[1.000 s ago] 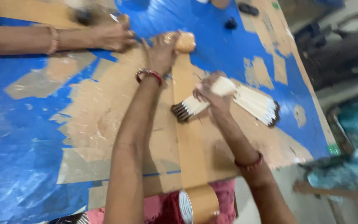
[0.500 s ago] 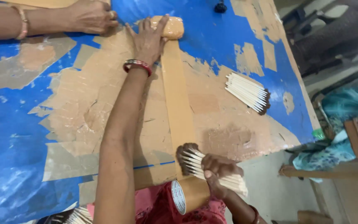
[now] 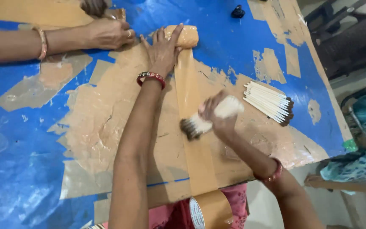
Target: The recorder is assembling and taping bundles of match-like sticks together on a table.
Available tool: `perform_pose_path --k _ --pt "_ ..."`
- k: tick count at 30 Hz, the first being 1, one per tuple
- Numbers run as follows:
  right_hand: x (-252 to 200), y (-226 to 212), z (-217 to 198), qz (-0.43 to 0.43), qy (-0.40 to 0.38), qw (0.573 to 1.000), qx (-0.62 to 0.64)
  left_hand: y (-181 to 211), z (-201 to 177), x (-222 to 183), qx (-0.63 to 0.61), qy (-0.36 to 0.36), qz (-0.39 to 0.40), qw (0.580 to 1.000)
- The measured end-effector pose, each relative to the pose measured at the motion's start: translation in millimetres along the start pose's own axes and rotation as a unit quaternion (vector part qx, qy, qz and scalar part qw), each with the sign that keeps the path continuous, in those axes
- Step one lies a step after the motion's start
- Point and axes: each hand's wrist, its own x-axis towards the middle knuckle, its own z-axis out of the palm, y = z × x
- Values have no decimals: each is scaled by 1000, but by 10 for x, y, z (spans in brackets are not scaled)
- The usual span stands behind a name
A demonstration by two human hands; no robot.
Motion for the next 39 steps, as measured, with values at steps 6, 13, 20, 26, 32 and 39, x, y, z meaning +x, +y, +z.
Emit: perform_pose_path --k 6,13,20,26,32,39 --pt "739 290 1029 -456 -145 667 -571 23 -149 -36 10 1 -2 1000" --pt "2023 -51 1202 -602 -110 616 -495 47 -75 -44 6 -13 -2 1000" --pt "1523 95 1781 -466 -160 654 -574 -175 187 16 73 -32 9 997" --pt "1076 452 880 -514 -161 589 -602 -30 -36 -73 -2 6 29 1000" --pt "-387 121 -85 -302 -218 774 -511 -75 -19 -82 9 18 35 999" --pt "-2561 575 41 -322 -303 660 -607 0 -12 -56 17 4 41 999"
